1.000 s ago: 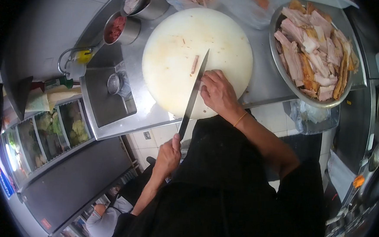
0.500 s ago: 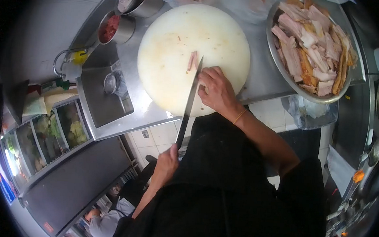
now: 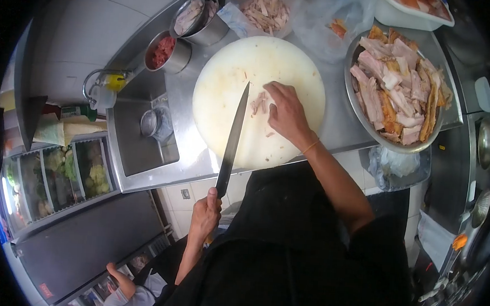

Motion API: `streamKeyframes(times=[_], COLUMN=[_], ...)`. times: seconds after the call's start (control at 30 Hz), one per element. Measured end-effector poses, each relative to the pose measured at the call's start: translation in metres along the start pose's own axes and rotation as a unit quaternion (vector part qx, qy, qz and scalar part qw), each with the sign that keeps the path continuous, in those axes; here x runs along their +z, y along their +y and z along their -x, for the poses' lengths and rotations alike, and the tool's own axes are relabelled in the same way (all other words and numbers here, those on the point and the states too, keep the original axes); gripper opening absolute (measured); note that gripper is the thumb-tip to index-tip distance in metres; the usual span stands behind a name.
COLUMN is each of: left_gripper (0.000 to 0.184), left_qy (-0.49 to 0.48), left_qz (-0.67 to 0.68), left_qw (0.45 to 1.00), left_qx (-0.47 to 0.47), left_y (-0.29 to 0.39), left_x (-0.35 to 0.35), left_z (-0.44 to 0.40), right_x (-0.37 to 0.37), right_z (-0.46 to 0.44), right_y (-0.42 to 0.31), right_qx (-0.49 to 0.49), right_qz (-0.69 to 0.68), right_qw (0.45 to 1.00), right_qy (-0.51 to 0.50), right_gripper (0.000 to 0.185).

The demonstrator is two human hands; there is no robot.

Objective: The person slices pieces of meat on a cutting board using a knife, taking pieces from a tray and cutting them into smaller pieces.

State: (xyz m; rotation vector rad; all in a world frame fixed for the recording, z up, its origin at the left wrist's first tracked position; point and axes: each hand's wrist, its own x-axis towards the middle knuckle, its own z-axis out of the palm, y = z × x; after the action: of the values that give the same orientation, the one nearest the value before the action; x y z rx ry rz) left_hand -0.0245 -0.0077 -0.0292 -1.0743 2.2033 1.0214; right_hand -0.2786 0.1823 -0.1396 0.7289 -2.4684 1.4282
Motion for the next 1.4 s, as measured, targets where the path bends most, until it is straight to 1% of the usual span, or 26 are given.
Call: streamKeyframes(times=[0.03,0.1,0.2,0.23,0.33,0.43,0.53,0.63,0.73,0.87,0.93,0.97,1.03,1.07,1.1,1.13,1.2,1.23,1.33,1.4], left_gripper=[0.082,0.083,0.081,0.08,0.076,0.071,0.069,0.068,0.067,0.062,0.064,0.065,0.068,0.069,0.073,0.073,0.073,0.073,0.073,0.072], left_qy=[0.001,-0.026,-0.09,-0.113,-0.164,-0.205,-0.241,-0.262,-0.26,-0.272,-0.287,-0.294,-0.252,-0.23,-0.196,-0.182,-0.153,-0.126,-0.063,-0.045], left_qz=[0.012,0.056,0.146,0.18,0.218,0.242,0.259,0.256,0.262,0.269,0.287,0.293,0.253,0.232,0.207,0.198,0.185,0.18,0.169,0.169], left_qw=[1.0,0.998,0.984,0.976,0.957,0.941,0.928,0.923,0.922,0.914,0.904,0.9,0.93,0.943,0.958,0.963,0.969,0.974,0.981,0.981], left_qx=[-0.001,-0.025,-0.048,-0.052,-0.094,-0.122,-0.119,-0.112,-0.112,-0.133,-0.133,-0.133,-0.085,-0.06,-0.011,0.029,0.05,0.055,0.069,0.082], left_y=[-0.002,-0.008,-0.017,-0.02,-0.029,-0.041,-0.042,-0.046,-0.036,-0.026,-0.008,0.005,0.042,0.063,0.084,0.105,0.145,0.161,0.193,0.198], left_x=[0.0,-0.003,-0.01,-0.013,-0.016,-0.01,-0.002,0.003,0.006,0.007,0.001,-0.003,-0.013,-0.018,-0.022,-0.029,-0.038,-0.04,-0.039,-0.037], left_z=[-0.001,-0.005,-0.011,-0.013,-0.019,-0.024,-0.025,-0.029,-0.026,-0.03,-0.036,-0.039,-0.048,-0.053,-0.059,-0.066,-0.083,-0.088,-0.099,-0.102], right_x=[0.004,0.013,0.015,0.009,-0.018,-0.032,-0.019,-0.005,-0.002,0.002,0.004,0.004,0.001,0.004,0.01,0.016,0.029,0.034,0.06,0.058], right_z=[-0.006,-0.014,-0.015,-0.01,0.008,0.014,0.015,0.017,0.019,0.02,0.006,-0.007,-0.044,-0.063,-0.086,-0.11,-0.164,-0.189,-0.248,-0.262], right_y=[0.002,0.009,0.018,0.016,-0.001,-0.011,-0.01,-0.006,-0.006,-0.011,-0.012,-0.01,-0.012,-0.005,0.006,0.018,0.043,0.061,0.125,0.122], right_qx=[-0.034,-0.099,-0.115,-0.083,-0.054,-0.007,-0.016,0.035,-0.01,0.055,0.08,0.09,0.112,0.073,0.033,-0.004,-0.004,0.004,0.026,0.08], right_qz=[0.016,0.049,0.006,-0.013,-0.037,0.011,-0.04,-0.018,-0.032,-0.07,-0.082,-0.092,-0.114,-0.102,-0.089,-0.076,-0.057,-0.032,0.061,0.064], right_qw=[0.999,0.991,0.96,0.949,0.973,0.973,0.978,0.973,0.986,0.991,0.992,0.99,0.987,0.992,0.995,0.995,0.988,0.987,0.977,0.976], right_qy=[-0.027,-0.081,-0.256,-0.303,-0.224,-0.231,-0.206,-0.227,-0.163,-0.101,-0.055,-0.049,-0.035,-0.001,0.033,0.068,0.142,0.158,0.202,0.192], right_gripper=[0.04,0.042,0.042,0.044,0.046,0.049,0.05,0.041,0.031,0.026,0.026,0.025,0.024,0.026,0.028,0.03,0.031,0.03,0.025,0.027])
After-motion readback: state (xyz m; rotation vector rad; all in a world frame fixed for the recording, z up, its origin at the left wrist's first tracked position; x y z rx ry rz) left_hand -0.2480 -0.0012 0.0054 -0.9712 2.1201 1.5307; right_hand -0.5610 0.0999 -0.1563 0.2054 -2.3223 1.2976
